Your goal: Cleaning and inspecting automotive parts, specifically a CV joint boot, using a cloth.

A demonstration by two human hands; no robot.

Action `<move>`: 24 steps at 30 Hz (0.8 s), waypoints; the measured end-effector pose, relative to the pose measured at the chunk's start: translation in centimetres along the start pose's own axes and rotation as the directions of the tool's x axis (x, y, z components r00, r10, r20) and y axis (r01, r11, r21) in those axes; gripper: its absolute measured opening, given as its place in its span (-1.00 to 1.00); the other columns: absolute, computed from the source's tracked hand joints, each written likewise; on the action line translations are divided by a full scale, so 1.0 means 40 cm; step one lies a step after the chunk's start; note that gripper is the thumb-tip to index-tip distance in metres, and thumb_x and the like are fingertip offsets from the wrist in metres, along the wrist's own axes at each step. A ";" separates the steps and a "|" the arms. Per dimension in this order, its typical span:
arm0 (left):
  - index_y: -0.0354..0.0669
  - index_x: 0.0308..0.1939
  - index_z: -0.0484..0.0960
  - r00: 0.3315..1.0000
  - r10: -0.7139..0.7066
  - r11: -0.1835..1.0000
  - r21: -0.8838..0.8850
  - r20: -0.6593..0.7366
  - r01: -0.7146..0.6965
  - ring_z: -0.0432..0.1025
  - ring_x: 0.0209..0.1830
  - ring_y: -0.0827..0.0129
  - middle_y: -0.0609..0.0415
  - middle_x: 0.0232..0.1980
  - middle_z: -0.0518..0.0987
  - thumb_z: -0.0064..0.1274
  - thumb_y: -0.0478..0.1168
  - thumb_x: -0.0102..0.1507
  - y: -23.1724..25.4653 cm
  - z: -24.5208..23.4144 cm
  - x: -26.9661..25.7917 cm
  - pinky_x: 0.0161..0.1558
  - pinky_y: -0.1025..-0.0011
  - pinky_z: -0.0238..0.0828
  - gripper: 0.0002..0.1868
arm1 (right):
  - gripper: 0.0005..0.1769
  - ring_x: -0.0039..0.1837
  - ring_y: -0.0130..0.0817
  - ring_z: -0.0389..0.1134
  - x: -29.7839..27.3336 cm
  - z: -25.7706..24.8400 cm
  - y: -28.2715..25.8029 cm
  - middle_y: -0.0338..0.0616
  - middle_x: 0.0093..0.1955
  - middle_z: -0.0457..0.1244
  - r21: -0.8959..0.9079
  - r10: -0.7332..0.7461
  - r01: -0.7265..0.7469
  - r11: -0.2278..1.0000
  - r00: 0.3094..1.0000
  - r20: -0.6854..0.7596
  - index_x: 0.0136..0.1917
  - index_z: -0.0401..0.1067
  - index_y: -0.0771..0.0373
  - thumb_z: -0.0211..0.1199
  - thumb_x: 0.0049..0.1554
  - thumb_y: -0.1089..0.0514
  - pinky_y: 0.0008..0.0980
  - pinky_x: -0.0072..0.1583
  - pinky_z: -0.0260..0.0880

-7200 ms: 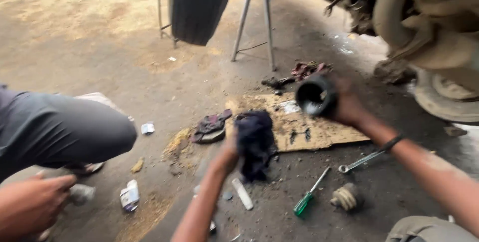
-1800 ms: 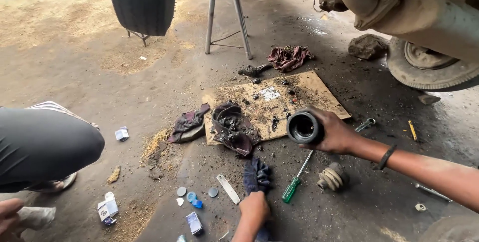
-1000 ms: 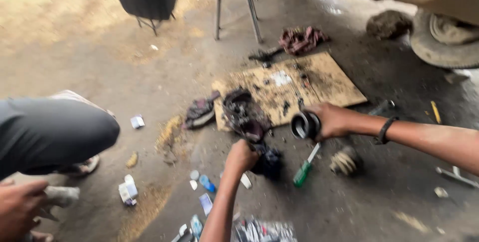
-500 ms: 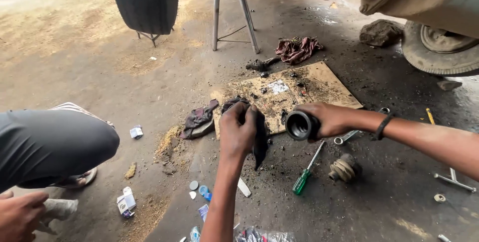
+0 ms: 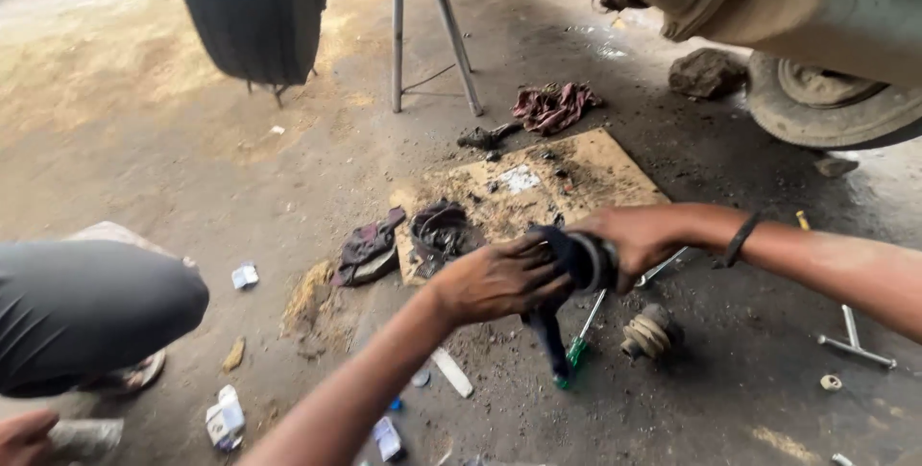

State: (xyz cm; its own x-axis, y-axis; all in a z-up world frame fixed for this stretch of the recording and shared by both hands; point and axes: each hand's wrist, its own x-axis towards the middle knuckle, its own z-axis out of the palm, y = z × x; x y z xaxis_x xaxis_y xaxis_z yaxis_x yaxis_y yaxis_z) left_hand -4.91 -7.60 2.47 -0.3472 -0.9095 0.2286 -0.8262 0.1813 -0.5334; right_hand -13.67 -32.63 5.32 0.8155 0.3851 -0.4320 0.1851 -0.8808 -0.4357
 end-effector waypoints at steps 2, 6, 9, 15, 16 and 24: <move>-0.09 0.31 0.46 0.994 0.084 0.996 0.041 -0.067 -0.081 0.44 0.36 0.23 0.00 0.22 0.57 0.04 -0.15 0.23 -0.020 0.014 -0.016 0.57 0.24 0.03 -0.46 | 0.16 0.21 -0.16 0.42 -0.007 -0.009 -0.035 -0.07 0.17 0.37 0.011 0.033 -0.032 0.999 0.997 -0.073 0.45 0.24 0.10 0.57 -0.43 0.10 -0.16 0.31 0.45; -0.08 0.25 0.57 0.974 0.137 0.987 0.110 -0.180 -0.119 0.56 0.10 0.15 -0.07 0.18 0.65 0.09 -0.15 0.29 -0.003 0.034 -0.048 0.41 0.23 0.26 -0.57 | 0.08 0.21 -0.11 0.39 0.004 -0.009 -0.040 -0.02 0.17 0.36 -0.124 -0.151 0.122 0.985 0.955 -0.255 0.32 0.32 0.23 0.62 -0.49 0.10 -0.06 0.29 0.41; -0.19 0.15 0.61 0.945 -0.012 0.999 -0.038 -0.328 0.000 0.60 0.12 0.18 -0.09 0.09 0.69 0.12 -0.19 0.32 0.071 0.030 -0.045 0.41 0.27 0.37 -0.66 | -0.05 0.16 -0.19 0.46 0.004 0.024 -0.018 -0.11 0.11 0.40 -0.130 -0.185 0.147 0.981 0.917 -0.354 0.26 0.39 0.22 0.58 -0.43 0.06 -0.14 0.28 0.50; -0.22 -0.07 0.61 0.708 -0.691 0.598 -0.668 -0.149 0.443 0.62 -0.13 0.13 -0.07 -0.14 0.71 0.22 -0.22 0.13 0.230 -0.005 0.071 0.10 0.14 0.44 -0.69 | -0.35 0.11 -0.26 0.40 -0.023 0.022 -0.104 -0.18 0.00 0.37 -0.180 -0.064 -0.014 0.984 0.906 -0.419 0.10 0.43 0.19 0.55 -0.25 0.01 -0.23 0.25 0.53; -0.22 -0.07 0.61 0.700 -0.699 0.592 -0.668 -0.148 0.450 0.62 -0.13 0.13 -0.07 -0.14 0.71 0.22 -0.22 0.13 0.238 0.001 0.093 0.10 0.14 0.44 -0.69 | -0.35 0.11 -0.26 0.40 -0.033 0.019 -0.112 -0.18 0.00 0.37 -0.185 -0.070 -0.008 0.983 0.909 -0.410 0.10 0.43 0.19 0.55 -0.25 0.01 -0.23 0.25 0.53; -0.33 -0.11 0.64 0.326 -0.707 -0.646 -0.387 0.627 -0.658 0.46 -0.35 0.38 0.06 -0.29 0.60 -0.05 -0.44 0.19 0.155 -0.141 0.148 -0.25 0.41 0.47 -0.76 | -0.49 0.27 0.10 0.33 -0.040 -0.030 -0.118 0.10 0.19 0.31 -0.727 -0.641 -0.099 0.679 0.402 -0.653 0.22 0.37 0.40 0.34 0.02 0.19 -0.03 0.26 0.45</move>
State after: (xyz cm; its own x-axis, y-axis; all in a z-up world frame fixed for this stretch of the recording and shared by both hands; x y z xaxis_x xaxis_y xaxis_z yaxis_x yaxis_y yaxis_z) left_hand -14.62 -9.73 5.11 0.7498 -0.6590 -0.0592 0.5904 0.6259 0.5096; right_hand -15.16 -29.42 9.02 0.5677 0.5398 0.6216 0.4441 -0.8366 0.3209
